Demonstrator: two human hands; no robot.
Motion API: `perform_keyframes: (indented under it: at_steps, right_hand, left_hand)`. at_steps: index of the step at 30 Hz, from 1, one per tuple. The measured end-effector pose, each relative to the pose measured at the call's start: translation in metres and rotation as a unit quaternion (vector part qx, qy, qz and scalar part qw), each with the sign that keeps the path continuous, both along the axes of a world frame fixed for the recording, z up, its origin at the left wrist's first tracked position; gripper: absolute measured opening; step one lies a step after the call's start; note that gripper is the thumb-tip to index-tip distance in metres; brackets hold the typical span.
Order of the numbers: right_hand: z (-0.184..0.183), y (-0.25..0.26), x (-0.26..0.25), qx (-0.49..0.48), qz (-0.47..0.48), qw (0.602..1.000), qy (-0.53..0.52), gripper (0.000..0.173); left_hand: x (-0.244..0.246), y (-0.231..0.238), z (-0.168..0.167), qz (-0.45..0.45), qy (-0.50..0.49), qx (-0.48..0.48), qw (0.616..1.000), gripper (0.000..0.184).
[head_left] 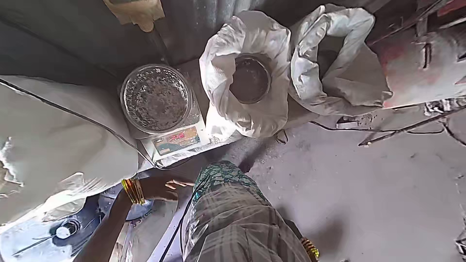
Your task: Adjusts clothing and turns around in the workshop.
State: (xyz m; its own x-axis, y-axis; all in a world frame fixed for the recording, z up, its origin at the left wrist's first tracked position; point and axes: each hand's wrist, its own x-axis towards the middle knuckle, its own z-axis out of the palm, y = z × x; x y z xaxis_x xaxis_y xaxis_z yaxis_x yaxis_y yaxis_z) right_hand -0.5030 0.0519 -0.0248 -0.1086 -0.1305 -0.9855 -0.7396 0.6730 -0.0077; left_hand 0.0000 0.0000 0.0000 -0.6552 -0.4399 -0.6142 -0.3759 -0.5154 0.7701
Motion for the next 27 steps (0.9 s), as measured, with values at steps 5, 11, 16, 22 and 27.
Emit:
perform_keyframes:
  at_steps: [5, 11, 16, 22, 27]
  right_hand:
    - [-0.059, 0.056, -0.071, -0.259, -0.076, 0.963, -0.002, 0.035]
    - [-0.019, 0.055, -0.120, -0.243, -0.088, 0.966, 0.007, 0.036]
    - [-0.029, 0.114, -0.215, -0.307, -0.125, 0.943, 0.033, 0.036]
    - [-0.005, 0.124, -0.260, -0.463, -0.189, 0.865, 0.028, 0.030]
    - [0.061, 0.060, -0.259, -0.706, -0.116, 0.688, -0.121, 0.032]
  left_hand:
    - [-0.055, 0.010, 0.023, -0.136, 0.113, -0.079, 0.981, 0.052]
    - [-0.167, -0.003, 0.041, 0.004, 0.175, -0.215, 0.961, 0.019]
    - [-0.273, -0.026, 0.023, 0.061, 0.032, -0.300, 0.952, 0.020]
    - [-0.425, -0.061, 0.000, -0.047, -0.008, -0.239, 0.970, 0.021]
    - [-0.566, -0.104, -0.001, -0.279, -0.042, -0.293, 0.913, 0.029]
